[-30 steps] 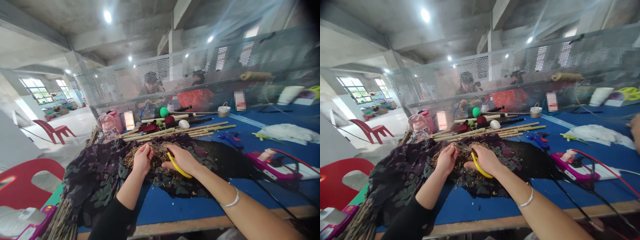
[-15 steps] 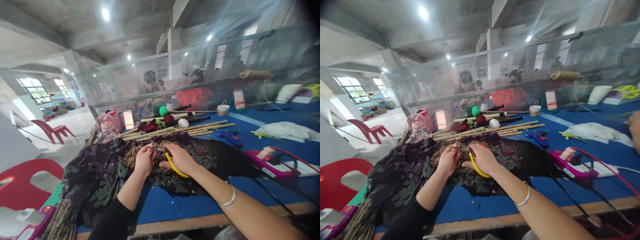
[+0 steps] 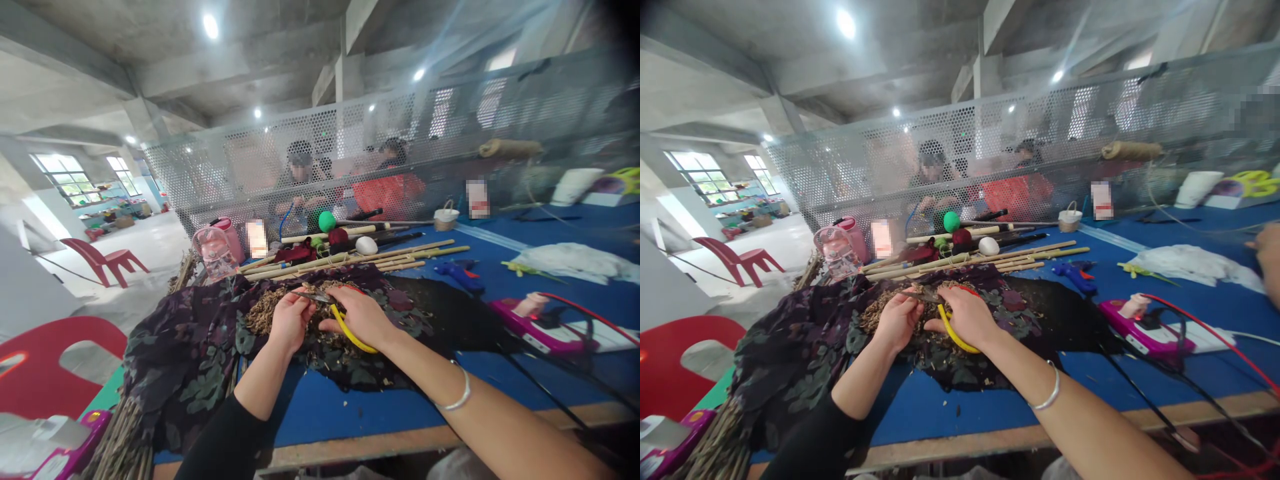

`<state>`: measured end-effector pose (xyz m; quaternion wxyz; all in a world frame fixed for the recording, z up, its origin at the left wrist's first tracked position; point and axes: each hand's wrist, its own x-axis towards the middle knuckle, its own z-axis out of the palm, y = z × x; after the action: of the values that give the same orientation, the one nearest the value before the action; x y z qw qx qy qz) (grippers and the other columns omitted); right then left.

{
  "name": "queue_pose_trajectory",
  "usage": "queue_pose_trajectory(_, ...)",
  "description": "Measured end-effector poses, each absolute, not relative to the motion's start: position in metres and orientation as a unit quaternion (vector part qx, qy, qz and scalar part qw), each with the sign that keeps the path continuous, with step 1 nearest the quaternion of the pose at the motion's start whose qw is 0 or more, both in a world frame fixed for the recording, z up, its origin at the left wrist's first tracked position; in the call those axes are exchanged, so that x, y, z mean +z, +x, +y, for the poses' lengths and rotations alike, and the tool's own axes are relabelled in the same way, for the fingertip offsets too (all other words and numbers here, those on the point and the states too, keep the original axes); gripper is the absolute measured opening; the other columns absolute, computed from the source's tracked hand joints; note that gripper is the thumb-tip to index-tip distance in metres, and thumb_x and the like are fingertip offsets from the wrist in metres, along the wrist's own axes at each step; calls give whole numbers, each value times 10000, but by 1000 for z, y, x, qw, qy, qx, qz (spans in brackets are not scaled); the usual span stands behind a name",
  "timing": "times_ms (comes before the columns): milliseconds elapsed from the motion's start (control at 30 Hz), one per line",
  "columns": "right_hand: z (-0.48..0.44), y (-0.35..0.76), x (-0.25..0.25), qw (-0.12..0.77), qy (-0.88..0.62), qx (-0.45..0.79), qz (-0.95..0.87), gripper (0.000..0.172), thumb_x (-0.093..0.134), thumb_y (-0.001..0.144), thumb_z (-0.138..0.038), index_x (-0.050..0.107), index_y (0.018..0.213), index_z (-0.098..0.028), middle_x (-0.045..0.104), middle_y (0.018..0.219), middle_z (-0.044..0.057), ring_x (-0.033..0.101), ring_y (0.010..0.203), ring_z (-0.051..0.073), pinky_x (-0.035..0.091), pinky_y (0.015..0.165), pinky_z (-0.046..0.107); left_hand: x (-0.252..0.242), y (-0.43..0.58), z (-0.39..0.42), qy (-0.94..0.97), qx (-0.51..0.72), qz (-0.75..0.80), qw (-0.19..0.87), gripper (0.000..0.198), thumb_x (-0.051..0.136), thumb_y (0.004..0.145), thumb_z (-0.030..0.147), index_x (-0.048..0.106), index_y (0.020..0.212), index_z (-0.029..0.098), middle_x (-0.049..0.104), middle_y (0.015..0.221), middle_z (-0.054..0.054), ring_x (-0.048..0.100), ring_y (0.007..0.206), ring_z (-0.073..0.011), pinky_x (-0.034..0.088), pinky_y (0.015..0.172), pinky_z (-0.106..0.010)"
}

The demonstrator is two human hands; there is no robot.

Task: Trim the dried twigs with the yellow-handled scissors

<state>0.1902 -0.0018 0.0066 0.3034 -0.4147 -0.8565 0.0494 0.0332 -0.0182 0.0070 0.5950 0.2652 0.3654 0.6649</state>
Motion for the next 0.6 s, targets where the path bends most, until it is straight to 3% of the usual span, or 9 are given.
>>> queue_pose_trajectory(133,-4,189,8,292,-430,42,-853,509,555,725,-569,548,1089,-214,650,1041,82,607,954,231,450,780,309,7,32,-18,279,668,364,586,211,719,580,132,547,703,133,531,606,46,497,491,-16,456,513,-123)
queue_pose_trajectory(267,-6,189,11,259,-449,21,-855,472,507,741,-606,576,1032,-241,690,920,58,643,850,231,443,672,284,6,30,-17,283,678,367,570,221,727,578,164,521,652,134,515,573,49,516,497,-26,463,501,-121)
queue_pose_trajectory(433,-4,189,10,209,-473,-2,-856,466,435,767,-637,613,933,-239,697,737,68,654,700,236,396,562,264,5,29,-15,263,677,385,570,170,698,626,114,537,679,127,537,603,32,541,512,-32,472,502,-121)
queue_pose_trajectory(600,-1,192,7,212,-479,3,-852,453,407,795,-615,615,947,-243,701,738,69,658,697,228,388,554,254,4,31,-15,257,673,390,574,191,654,657,39,564,804,122,620,709,-20,618,627,-71,503,578,-143)
